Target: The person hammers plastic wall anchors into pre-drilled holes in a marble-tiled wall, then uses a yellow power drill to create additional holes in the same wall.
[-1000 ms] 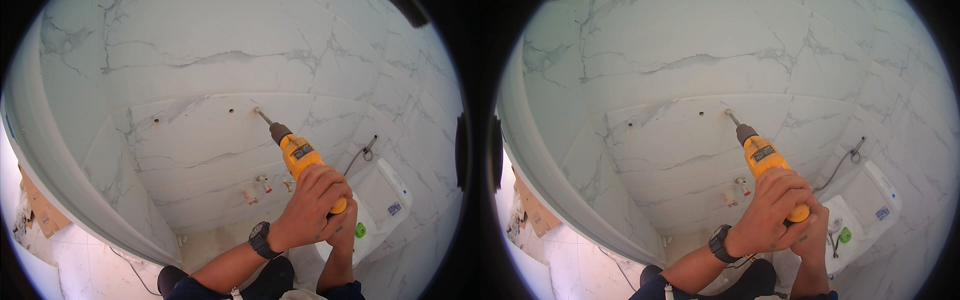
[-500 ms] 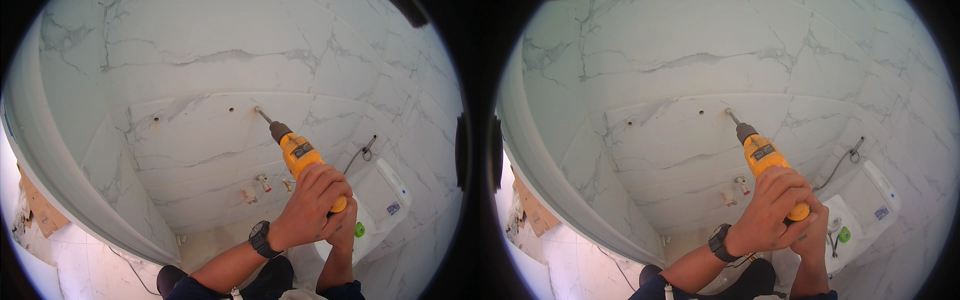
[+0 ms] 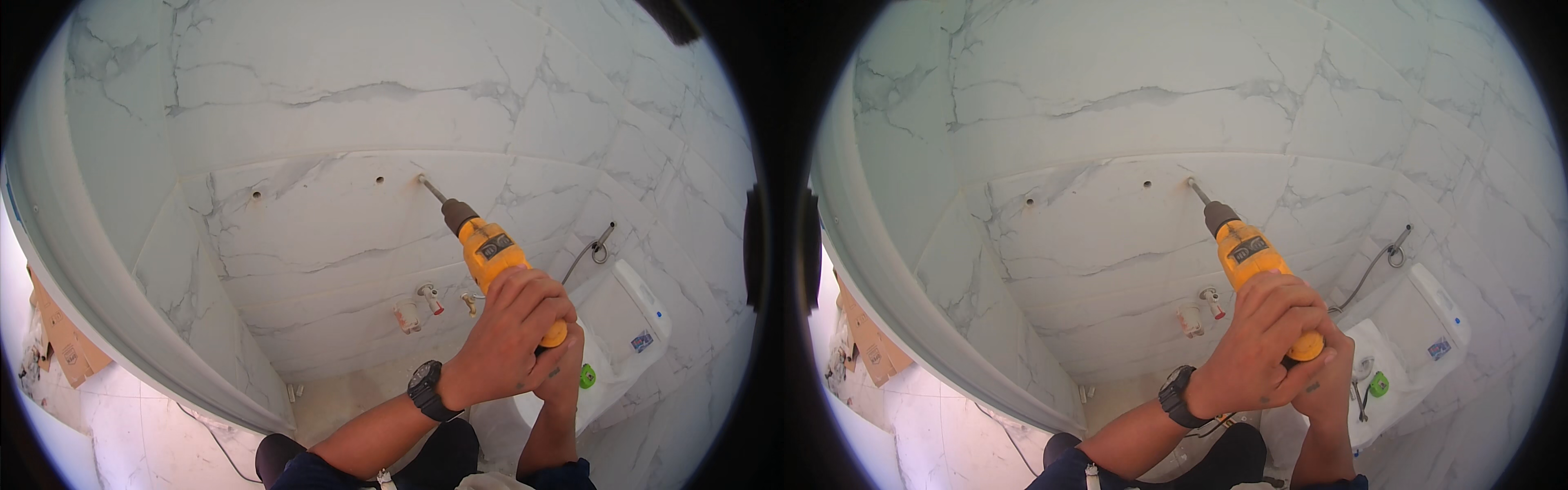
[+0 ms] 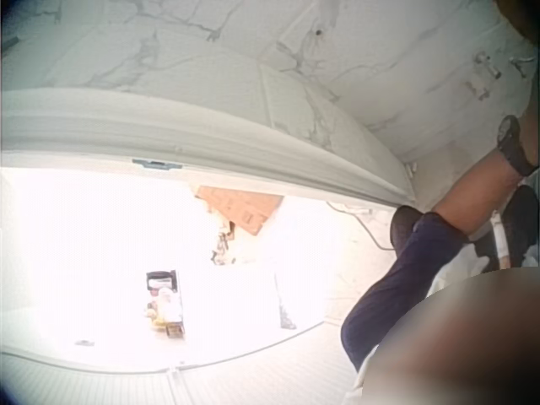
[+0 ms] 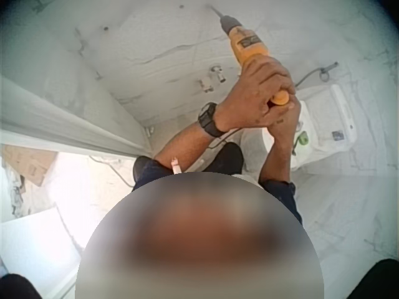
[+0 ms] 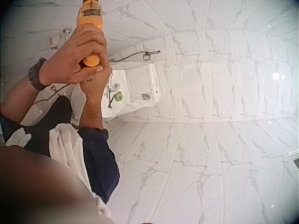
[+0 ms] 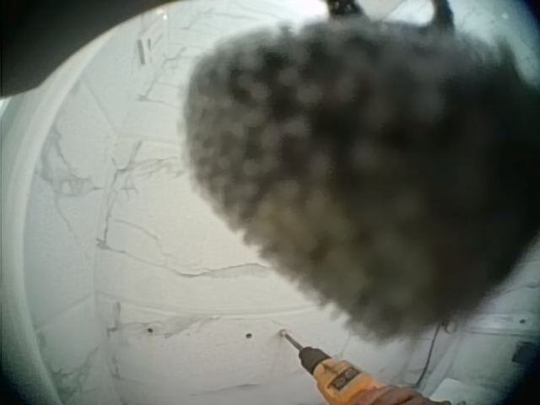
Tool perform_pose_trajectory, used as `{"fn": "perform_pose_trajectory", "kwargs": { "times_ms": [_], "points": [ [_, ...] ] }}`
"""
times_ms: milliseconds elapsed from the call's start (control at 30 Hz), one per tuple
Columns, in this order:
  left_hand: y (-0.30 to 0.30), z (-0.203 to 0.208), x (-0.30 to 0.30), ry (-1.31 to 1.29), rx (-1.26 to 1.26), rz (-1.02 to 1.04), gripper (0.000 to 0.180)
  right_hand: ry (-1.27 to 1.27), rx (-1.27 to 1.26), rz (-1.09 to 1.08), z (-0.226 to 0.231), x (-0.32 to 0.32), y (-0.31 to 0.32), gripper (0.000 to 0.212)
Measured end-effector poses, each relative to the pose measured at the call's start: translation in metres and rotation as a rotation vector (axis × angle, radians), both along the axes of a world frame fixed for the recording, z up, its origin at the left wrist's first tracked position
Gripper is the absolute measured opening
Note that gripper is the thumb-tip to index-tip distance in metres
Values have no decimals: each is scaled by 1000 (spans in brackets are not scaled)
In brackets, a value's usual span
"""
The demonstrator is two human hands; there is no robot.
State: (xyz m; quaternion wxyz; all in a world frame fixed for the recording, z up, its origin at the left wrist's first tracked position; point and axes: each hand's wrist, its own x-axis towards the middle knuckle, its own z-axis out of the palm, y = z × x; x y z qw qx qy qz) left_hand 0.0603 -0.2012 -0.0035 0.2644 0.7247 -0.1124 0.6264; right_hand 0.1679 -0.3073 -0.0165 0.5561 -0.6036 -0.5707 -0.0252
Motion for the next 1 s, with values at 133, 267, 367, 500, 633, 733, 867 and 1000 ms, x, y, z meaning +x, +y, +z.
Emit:
{"fn": "perform_pose_trajectory", "kwargs": {
  "times_ms": [133,267,367,500,633,733,867,1000],
  "points": [
    [-1,0,0,4,-1,-2,27,-6,-24,-6,0,1,-1,38],
    [-1,0,0,5,-6,1,27,19,-12,4,0,1,0,39],
    [0,-1,1,2,-3,-1,27,22,-15,10,0,1,0,39],
    [0,-1,2,1,0,6,27,16,-14,4,-1,2,1,39],
    [1,-1,2,5,8,9,28,32,-24,-5,-1,1,0,39],
    [1,-1,2,0,12,6,28,22,-25,-4,-1,1,1,39],
    [1,-1,2,-8,11,7,29,32,-8,-1,-1,1,2,39],
    [2,-1,2,0,19,5,30,-4,-21,-14,1,1,0,39]
  ]
}}
